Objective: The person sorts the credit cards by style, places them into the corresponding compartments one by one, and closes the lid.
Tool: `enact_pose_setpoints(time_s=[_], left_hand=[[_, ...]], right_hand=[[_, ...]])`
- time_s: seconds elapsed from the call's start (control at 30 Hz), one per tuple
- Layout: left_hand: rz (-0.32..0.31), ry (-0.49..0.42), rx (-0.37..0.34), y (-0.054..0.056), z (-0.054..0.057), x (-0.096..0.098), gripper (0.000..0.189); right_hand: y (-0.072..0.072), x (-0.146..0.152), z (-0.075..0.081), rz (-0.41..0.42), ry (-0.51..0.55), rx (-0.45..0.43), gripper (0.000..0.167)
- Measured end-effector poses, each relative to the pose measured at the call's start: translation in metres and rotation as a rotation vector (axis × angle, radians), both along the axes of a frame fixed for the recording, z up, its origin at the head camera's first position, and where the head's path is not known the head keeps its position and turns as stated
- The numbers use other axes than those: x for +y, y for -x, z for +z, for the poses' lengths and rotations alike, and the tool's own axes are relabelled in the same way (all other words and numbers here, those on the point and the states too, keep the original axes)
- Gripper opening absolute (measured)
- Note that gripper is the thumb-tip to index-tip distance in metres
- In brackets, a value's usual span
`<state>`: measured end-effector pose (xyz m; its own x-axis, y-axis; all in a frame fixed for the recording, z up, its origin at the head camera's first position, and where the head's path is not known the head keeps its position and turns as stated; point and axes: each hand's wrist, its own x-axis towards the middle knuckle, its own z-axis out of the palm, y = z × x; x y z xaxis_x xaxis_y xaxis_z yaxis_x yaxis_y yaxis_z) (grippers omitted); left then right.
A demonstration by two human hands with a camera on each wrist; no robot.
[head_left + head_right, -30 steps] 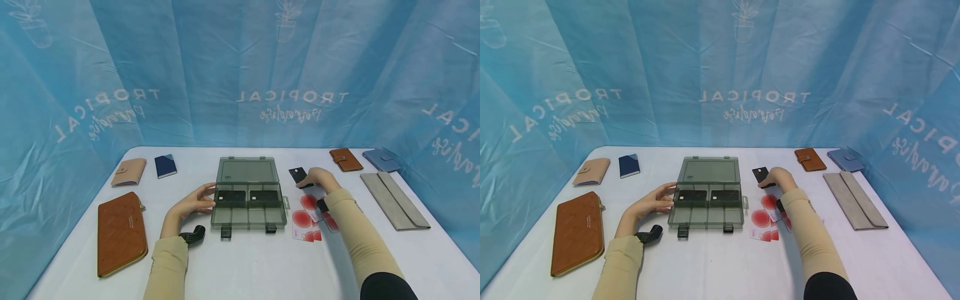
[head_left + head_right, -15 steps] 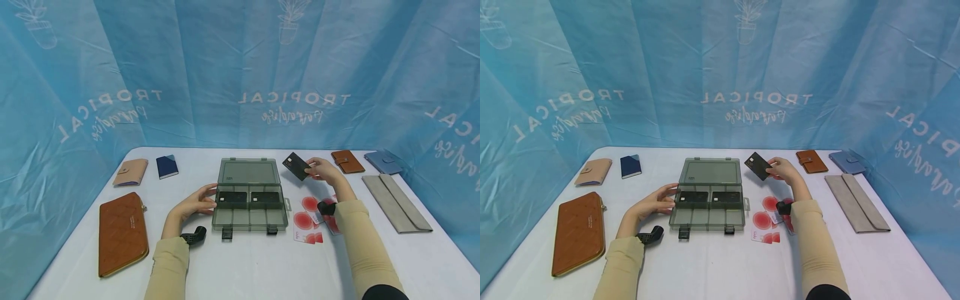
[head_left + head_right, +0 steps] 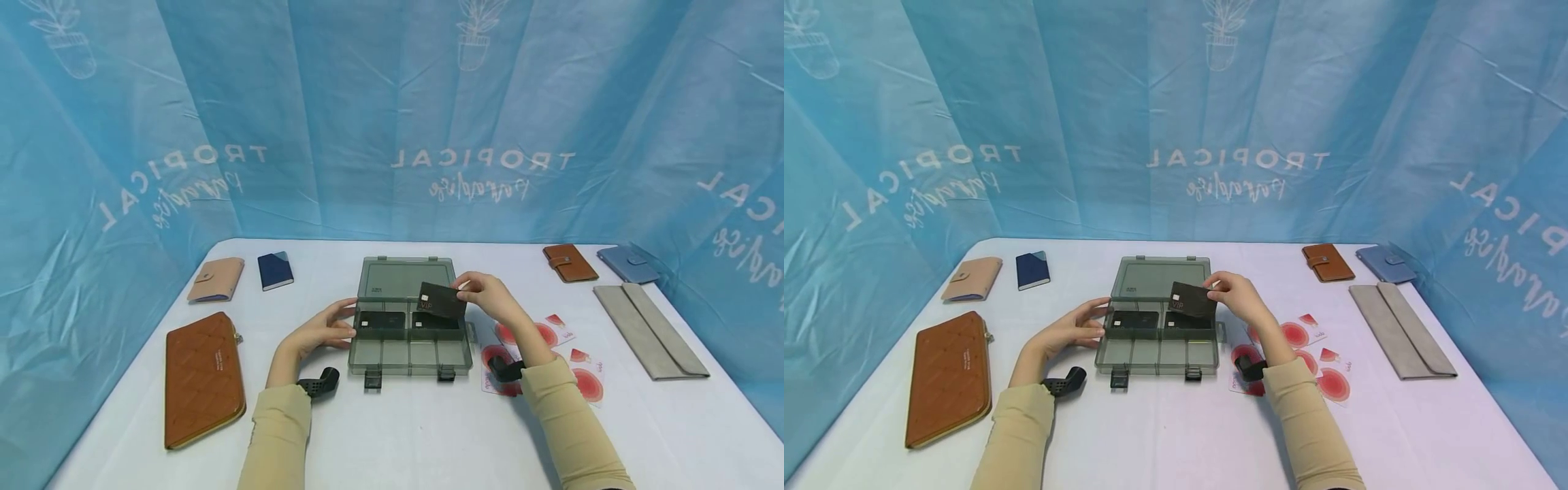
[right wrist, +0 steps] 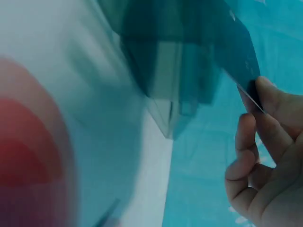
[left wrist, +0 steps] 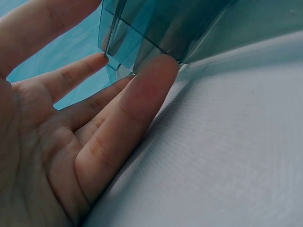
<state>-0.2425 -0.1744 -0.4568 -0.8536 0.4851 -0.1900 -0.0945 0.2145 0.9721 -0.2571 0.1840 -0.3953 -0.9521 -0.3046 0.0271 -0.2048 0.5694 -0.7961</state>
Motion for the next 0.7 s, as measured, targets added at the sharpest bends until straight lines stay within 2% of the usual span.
enact_pose_setpoints(time_s=[0.13,0.27,0.43,0.57,0.7], left_hand=[[-0.005,-0.003,0.001,0.0,-0.001,0.0,0.078],[-0.019,-0.012,0.008,-0.001,0.001,0.0,0.078],[-0.043,-0.001,0.045,-0.001,0.003,-0.001,0.078],[-0.066,0.005,0.081,-0.002,0.003,-0.002,0.078],[-0.045,0.005,0.036,-0.002,0.002,-0.001,0.079]], right_hand=[[-0.003,-0.009,-0.008,0.055,-0.101,0.05,0.012],[-0.003,-0.012,-0.015,0.11,-0.238,0.107,0.013],[-0.005,-0.014,-0.018,0.154,-0.385,0.229,0.017],[-0.006,-0.014,-0.018,0.168,-0.436,0.279,0.02],[-0.008,-0.01,-0.016,0.192,-0.41,0.272,0.024]])
